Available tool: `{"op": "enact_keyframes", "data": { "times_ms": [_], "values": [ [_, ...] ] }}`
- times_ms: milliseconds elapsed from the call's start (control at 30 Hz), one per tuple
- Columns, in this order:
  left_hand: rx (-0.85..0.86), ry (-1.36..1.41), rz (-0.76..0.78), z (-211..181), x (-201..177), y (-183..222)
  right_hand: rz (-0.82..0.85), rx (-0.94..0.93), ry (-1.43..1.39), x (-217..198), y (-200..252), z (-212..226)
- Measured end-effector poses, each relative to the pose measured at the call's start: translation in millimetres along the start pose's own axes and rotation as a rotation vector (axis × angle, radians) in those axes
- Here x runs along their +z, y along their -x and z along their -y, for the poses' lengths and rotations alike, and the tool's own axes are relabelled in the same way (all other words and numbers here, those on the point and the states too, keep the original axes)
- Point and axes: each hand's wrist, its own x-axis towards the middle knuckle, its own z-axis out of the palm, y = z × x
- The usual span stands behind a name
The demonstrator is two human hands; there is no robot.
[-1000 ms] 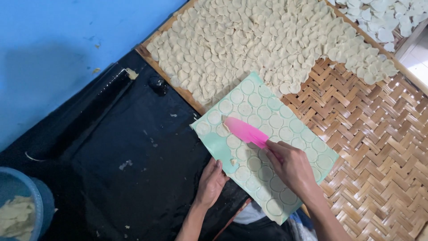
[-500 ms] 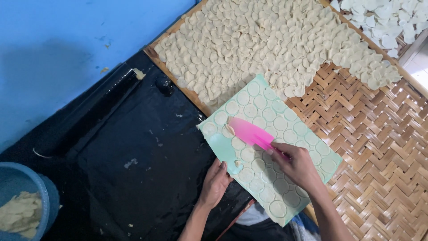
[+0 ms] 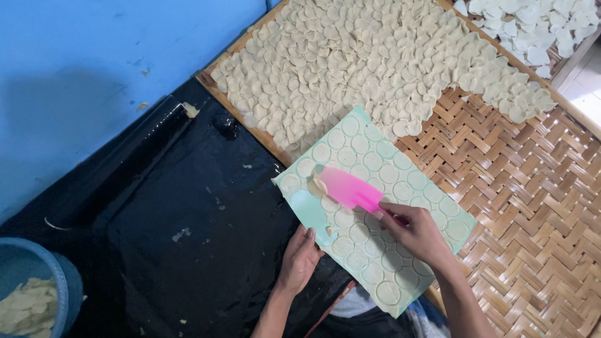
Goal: Separating small circular dough pieces from a thin sheet and placing them onto a woven drying rack.
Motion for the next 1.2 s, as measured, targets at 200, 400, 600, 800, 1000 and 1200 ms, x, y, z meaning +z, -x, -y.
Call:
{"op": "enact_keyframes", "data": {
  "times_ms": [200, 400, 600, 800, 1000, 1200],
  "values": [
    [-0.003, -0.004, 0.006, -7, 8, 0, 0.081, 0.083, -0.312, -7, 4, -16],
    [-0.004, -0.015, 0.013, -8, 8, 0, 0.176, 0.150, -0.519, -18, 8, -17],
    [0.030, 0.021, 0.027, -2, 1, 0, 0.298, 0.132, -0.368, -10, 7, -11],
    [0.013, 0.024, -0.090, 10, -9, 0, 0.117, -0.014, 0.078, -4, -1, 4],
    [-0.263, -0.018, -0.541, -14, 19, -21, 0.136, 0.090, 0.150, -7, 2, 22],
    [-0.359, -0.030, -0.594, -12, 13, -28, 0.144, -0.081, 0.073, -3, -3, -4]
  ]
}}
